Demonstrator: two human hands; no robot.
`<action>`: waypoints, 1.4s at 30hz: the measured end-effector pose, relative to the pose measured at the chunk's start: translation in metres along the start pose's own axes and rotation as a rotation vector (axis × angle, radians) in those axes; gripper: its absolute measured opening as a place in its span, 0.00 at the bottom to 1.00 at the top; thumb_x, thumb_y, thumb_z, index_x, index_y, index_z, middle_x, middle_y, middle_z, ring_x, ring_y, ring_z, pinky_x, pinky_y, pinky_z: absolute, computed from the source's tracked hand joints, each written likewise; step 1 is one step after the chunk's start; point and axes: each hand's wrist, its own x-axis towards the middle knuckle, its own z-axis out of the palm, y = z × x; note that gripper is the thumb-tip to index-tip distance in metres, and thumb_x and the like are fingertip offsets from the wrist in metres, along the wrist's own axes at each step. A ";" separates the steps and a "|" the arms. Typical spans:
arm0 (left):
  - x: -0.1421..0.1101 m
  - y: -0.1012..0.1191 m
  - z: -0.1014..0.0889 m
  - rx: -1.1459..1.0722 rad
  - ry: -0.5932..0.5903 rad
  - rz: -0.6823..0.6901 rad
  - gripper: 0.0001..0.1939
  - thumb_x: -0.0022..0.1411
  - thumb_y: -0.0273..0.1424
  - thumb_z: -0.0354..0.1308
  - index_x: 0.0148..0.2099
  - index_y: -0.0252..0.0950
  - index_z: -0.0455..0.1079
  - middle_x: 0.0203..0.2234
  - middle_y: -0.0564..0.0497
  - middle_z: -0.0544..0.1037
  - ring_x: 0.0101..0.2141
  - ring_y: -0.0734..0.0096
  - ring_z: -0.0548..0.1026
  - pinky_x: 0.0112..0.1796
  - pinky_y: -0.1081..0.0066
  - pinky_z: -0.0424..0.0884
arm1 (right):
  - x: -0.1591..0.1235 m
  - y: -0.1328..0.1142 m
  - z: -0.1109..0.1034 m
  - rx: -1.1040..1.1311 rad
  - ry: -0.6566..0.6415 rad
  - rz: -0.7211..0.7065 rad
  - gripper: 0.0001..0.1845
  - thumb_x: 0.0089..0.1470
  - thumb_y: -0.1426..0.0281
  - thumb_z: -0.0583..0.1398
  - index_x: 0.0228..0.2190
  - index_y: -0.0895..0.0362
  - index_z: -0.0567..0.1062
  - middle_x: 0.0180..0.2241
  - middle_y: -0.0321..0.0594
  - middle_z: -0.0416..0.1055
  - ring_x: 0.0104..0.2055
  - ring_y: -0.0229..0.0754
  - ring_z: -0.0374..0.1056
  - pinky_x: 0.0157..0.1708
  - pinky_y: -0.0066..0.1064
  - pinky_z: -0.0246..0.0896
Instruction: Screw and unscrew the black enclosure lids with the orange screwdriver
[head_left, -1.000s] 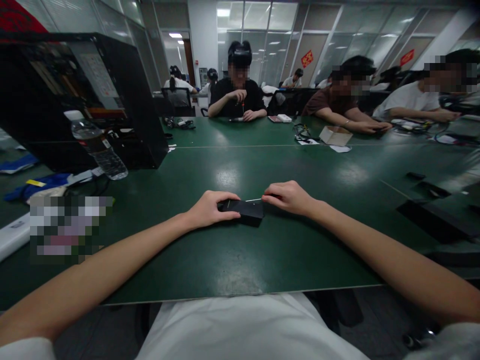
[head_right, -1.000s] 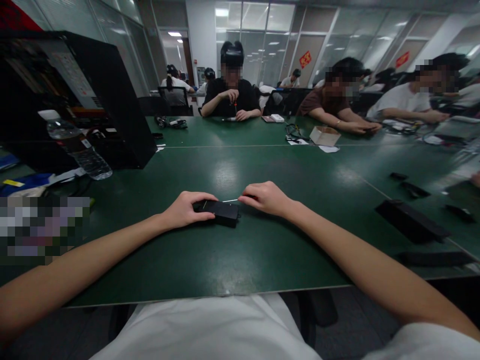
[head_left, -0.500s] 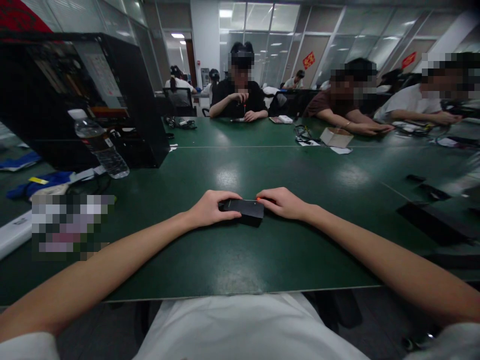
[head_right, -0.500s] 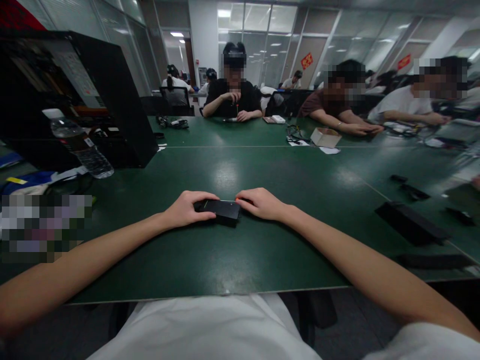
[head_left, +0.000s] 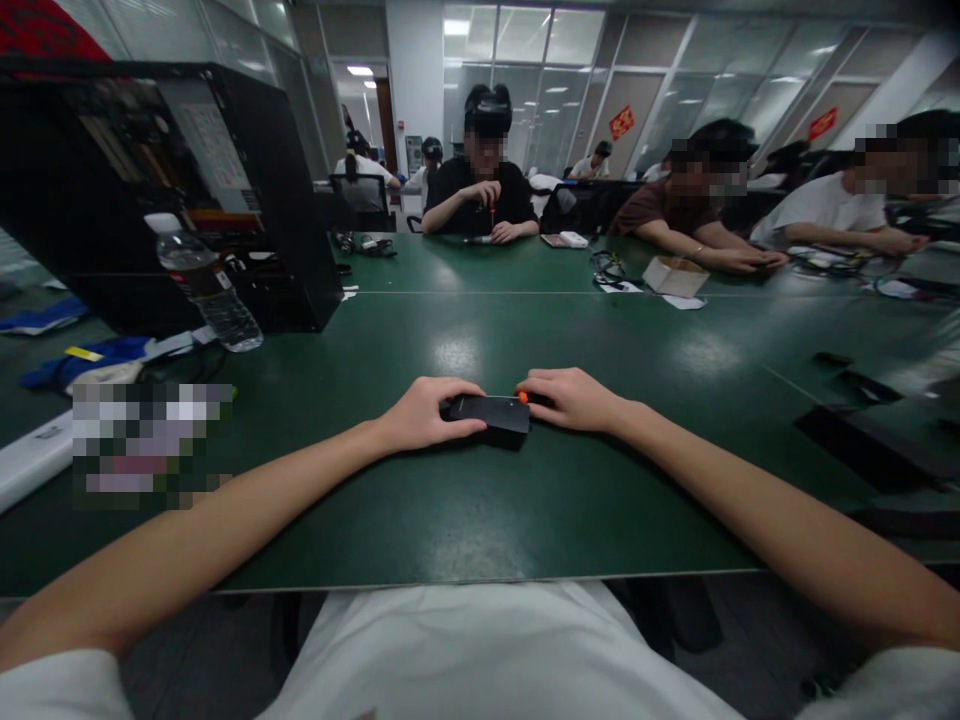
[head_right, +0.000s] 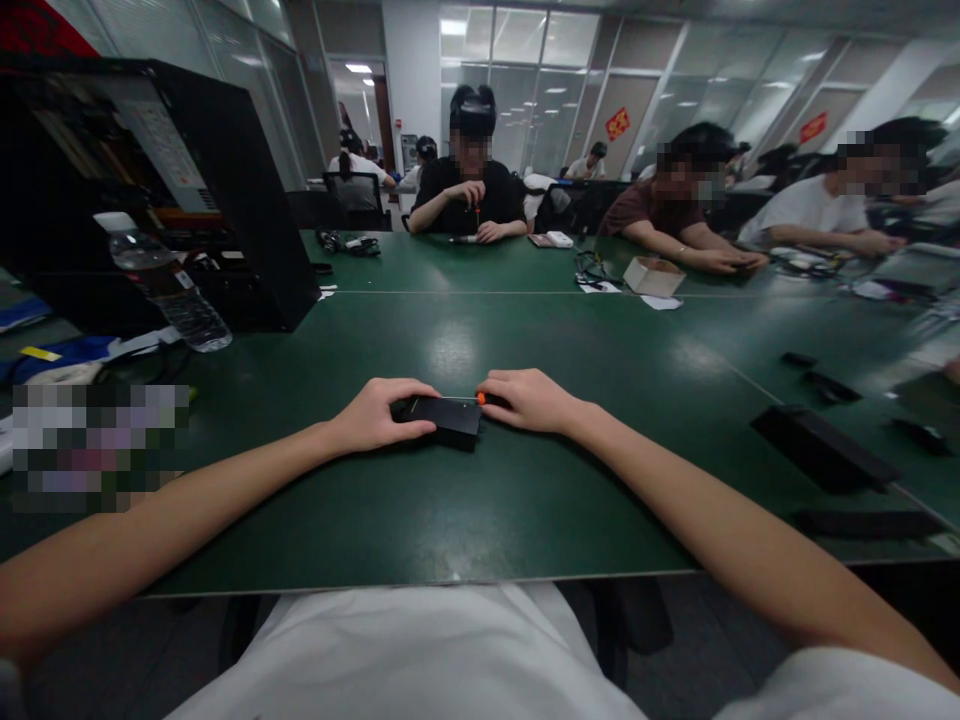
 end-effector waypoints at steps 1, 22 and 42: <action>0.000 0.000 0.000 0.000 -0.003 -0.007 0.22 0.61 0.42 0.67 0.51 0.32 0.77 0.43 0.44 0.83 0.41 0.62 0.80 0.42 0.69 0.70 | -0.001 0.002 -0.001 -0.016 -0.010 -0.004 0.20 0.68 0.58 0.52 0.46 0.58 0.76 0.39 0.45 0.74 0.38 0.43 0.71 0.37 0.32 0.62; 0.000 0.000 0.001 -0.041 0.034 -0.034 0.21 0.60 0.42 0.68 0.49 0.33 0.79 0.40 0.47 0.84 0.38 0.65 0.79 0.40 0.69 0.71 | -0.006 0.010 -0.012 -0.060 -0.076 0.034 0.24 0.69 0.55 0.51 0.47 0.58 0.77 0.40 0.45 0.73 0.36 0.41 0.70 0.35 0.31 0.61; 0.014 -0.019 0.009 -0.852 0.377 -0.462 0.31 0.58 0.56 0.64 0.41 0.29 0.77 0.29 0.46 0.79 0.27 0.72 0.74 0.31 0.72 0.69 | -0.005 0.008 -0.014 -0.038 -0.073 0.042 0.24 0.69 0.55 0.51 0.47 0.58 0.77 0.39 0.44 0.73 0.36 0.40 0.70 0.36 0.31 0.62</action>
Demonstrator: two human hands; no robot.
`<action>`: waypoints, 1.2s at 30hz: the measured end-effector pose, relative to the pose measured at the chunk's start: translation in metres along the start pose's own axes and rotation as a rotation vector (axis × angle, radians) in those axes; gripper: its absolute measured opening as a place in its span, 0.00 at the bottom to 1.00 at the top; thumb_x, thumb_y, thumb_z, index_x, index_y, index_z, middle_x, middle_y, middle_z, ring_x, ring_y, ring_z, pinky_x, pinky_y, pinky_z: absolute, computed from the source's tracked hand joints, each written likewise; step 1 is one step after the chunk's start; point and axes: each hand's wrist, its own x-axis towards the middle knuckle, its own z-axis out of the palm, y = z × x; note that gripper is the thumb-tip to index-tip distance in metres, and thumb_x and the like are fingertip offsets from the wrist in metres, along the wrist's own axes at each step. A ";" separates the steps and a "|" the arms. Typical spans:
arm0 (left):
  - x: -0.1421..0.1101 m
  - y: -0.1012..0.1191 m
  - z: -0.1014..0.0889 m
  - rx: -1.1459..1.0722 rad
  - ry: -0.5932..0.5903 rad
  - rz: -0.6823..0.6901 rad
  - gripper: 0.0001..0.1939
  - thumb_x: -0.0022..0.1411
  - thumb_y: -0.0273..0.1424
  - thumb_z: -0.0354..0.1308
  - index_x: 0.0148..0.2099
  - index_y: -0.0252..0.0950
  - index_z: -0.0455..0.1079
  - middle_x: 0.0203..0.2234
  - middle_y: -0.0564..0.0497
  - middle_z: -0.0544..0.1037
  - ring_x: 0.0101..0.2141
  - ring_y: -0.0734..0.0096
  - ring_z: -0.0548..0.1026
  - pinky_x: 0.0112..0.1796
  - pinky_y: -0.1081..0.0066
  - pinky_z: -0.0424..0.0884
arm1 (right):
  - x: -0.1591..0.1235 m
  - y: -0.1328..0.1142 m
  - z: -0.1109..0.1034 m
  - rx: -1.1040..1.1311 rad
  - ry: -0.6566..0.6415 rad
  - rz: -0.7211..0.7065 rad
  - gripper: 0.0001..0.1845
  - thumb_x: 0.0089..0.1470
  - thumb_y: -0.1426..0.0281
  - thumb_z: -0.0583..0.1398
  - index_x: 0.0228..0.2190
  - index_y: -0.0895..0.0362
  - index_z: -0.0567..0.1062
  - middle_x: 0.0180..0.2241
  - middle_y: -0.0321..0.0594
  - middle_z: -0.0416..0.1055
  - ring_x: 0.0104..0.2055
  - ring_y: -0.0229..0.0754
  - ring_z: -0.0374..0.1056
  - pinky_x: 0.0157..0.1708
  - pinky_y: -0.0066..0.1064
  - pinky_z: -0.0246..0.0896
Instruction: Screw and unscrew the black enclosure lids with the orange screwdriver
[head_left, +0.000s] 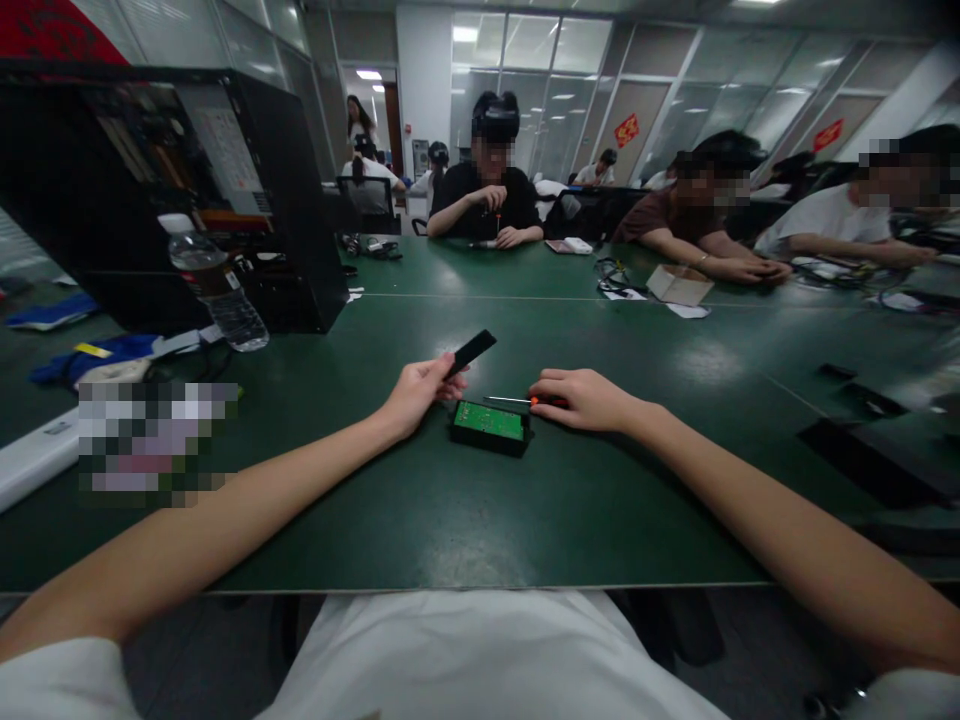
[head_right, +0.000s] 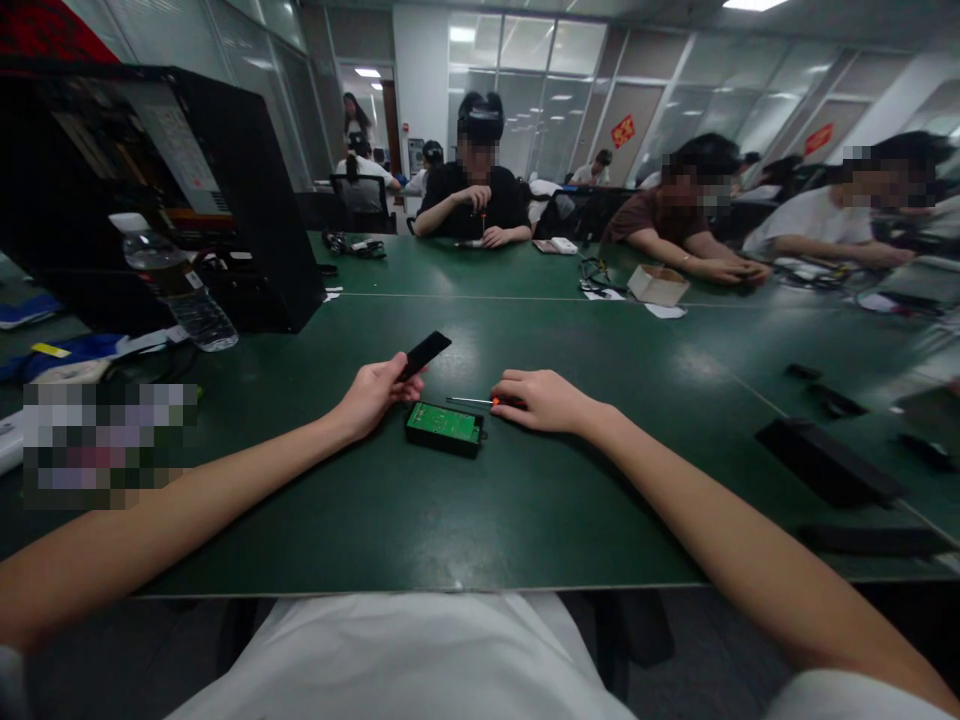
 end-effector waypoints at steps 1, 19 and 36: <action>0.002 0.000 -0.001 -0.080 0.020 -0.046 0.31 0.60 0.56 0.63 0.41 0.28 0.77 0.27 0.47 0.78 0.25 0.74 0.73 0.30 0.73 0.68 | 0.000 0.000 0.000 0.000 0.000 -0.001 0.23 0.69 0.55 0.51 0.47 0.58 0.77 0.39 0.44 0.73 0.36 0.40 0.70 0.35 0.31 0.62; 0.001 0.005 0.003 -0.269 -0.012 -0.136 0.14 0.62 0.37 0.67 0.38 0.30 0.74 0.27 0.50 0.76 0.23 0.77 0.72 0.25 0.77 0.68 | 0.006 -0.012 0.003 0.019 0.080 -0.015 0.20 0.68 0.58 0.52 0.50 0.57 0.75 0.47 0.51 0.75 0.48 0.50 0.71 0.48 0.44 0.66; 0.002 0.001 0.004 -0.232 0.056 -0.114 0.15 0.54 0.29 0.72 0.44 0.29 0.79 0.33 0.49 0.80 0.26 0.77 0.75 0.30 0.74 0.71 | 0.020 -0.095 0.008 0.227 0.171 0.024 0.28 0.62 0.62 0.60 0.61 0.54 0.65 0.52 0.50 0.73 0.51 0.51 0.70 0.51 0.46 0.68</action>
